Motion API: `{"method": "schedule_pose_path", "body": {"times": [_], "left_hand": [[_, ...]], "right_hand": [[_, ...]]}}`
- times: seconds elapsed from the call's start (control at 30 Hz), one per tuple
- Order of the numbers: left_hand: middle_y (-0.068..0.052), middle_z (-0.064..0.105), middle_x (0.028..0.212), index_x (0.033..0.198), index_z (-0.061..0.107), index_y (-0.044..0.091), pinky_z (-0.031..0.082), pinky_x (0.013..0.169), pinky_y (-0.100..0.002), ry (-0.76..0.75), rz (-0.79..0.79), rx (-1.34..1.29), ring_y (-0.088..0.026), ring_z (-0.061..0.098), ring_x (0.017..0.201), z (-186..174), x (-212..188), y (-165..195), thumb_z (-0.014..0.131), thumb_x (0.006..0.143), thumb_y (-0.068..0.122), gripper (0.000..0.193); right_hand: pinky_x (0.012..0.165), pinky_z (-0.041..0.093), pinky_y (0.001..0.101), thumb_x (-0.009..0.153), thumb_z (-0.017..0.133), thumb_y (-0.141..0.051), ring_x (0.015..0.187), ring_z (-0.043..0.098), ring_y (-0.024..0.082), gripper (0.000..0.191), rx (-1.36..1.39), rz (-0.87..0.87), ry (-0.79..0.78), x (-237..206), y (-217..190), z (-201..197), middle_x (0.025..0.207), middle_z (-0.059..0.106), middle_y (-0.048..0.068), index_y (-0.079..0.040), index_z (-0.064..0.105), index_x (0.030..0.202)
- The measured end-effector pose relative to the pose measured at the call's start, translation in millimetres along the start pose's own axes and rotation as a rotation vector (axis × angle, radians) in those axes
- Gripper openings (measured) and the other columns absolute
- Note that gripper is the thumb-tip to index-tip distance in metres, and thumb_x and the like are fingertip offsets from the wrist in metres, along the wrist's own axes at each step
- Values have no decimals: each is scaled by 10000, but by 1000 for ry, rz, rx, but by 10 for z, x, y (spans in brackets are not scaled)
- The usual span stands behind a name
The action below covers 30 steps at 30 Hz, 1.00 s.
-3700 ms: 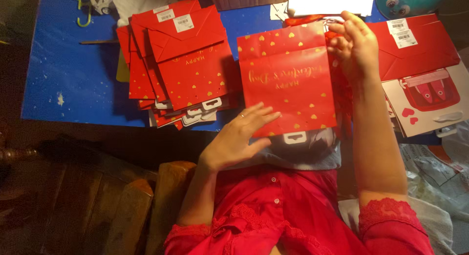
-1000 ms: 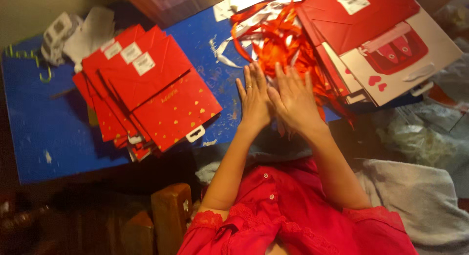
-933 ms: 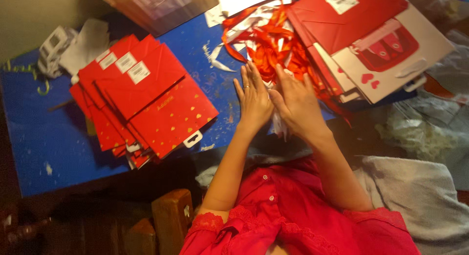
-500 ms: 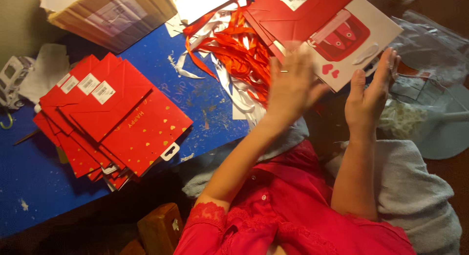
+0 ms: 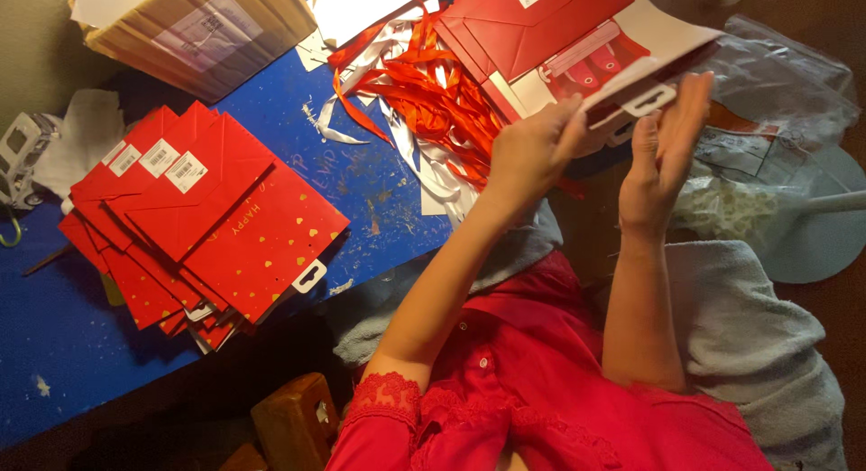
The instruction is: The person assembles red gift bags by threading orange and white ribbons through the handle slots and tying them. They work on multiple bags, stacking completed ones on the table.
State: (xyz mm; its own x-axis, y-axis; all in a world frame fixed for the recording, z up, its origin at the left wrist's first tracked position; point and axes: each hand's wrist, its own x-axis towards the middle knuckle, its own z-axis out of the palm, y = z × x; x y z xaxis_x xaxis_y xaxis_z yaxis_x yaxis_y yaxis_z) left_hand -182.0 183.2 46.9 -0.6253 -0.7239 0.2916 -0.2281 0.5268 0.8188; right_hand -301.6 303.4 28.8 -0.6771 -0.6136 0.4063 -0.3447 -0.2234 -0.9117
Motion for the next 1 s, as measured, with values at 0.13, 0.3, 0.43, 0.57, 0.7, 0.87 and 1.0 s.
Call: {"method": "schedule_pose_path", "body": {"times": [0.13, 0.3, 0.43, 0.57, 0.7, 0.87, 1.0], "left_hand": [[-154, 715, 828, 1222, 712, 190, 561, 673, -434, 36, -5, 25, -327, 729, 756, -111, 1, -25, 569, 1061, 341, 262], [-116, 730, 875, 1155, 700, 153, 556, 669, -404, 125, 164, 161, -280, 731, 771, -193, -208, 84, 598, 1073, 267, 173], [-117, 734, 1076, 1186, 655, 39, 589, 855, -378, 139, 395, 396, -257, 734, 984, -368, -405, 228, 623, 1032, 149, 192], [-154, 701, 1237, 1201, 640, 1, 565, 1037, -384, 207, 537, 383, -298, 682, 1183, -660, -612, 391, 671, 975, 115, 255], [-88, 699, 1185, 1127, 680, 62, 532, 1061, -442, 251, 490, 236, -288, 678, 1167, -1069, -813, 459, 724, 949, 120, 193], [-90, 715, 1189, 1152, 721, 73, 525, 1065, -420, 417, 306, 333, -306, 677, 1188, -1668, -893, 194, 731, 965, 66, 188], [-102, 724, 1216, 1173, 724, 57, 525, 1086, -412, 496, 115, 317, -315, 663, 1222, -1943, -944, -144, 719, 974, 36, 201]], "right_hand": [[1354, 178, 409, 1240, 537, -194, 1627, 204, 303, 696, 349, 99, -23, -21, -142, 68, 1774, 165, 204, -74, 5, 1674], [1323, 303, 456, 1173, 532, -157, 1565, 345, 305, 728, 701, 239, -69, -47, -278, 214, 1740, 247, 160, -90, 52, 1716], [1328, 280, 400, 1144, 582, 18, 1548, 344, 258, 755, 583, 111, -16, -74, -301, 386, 1721, 261, 149, -95, 81, 1696], [1330, 244, 348, 1071, 538, 129, 1557, 325, 218, 777, 527, 26, 25, -225, -444, 507, 1699, 264, 108, -92, 144, 1703], [1304, 311, 367, 958, 474, 139, 1509, 371, 219, 839, 778, 78, -15, -301, -629, 699, 1672, 295, 75, -113, 142, 1686], [1253, 415, 355, 867, 436, 120, 1399, 462, 211, 885, 1009, 288, -176, -134, -695, 1089, 1589, 377, 85, -122, 202, 1685], [1256, 441, 343, 891, 432, 118, 1473, 499, 203, 823, 1070, 464, -308, -5, -595, 1430, 1643, 408, 78, -70, 251, 1671]]}}
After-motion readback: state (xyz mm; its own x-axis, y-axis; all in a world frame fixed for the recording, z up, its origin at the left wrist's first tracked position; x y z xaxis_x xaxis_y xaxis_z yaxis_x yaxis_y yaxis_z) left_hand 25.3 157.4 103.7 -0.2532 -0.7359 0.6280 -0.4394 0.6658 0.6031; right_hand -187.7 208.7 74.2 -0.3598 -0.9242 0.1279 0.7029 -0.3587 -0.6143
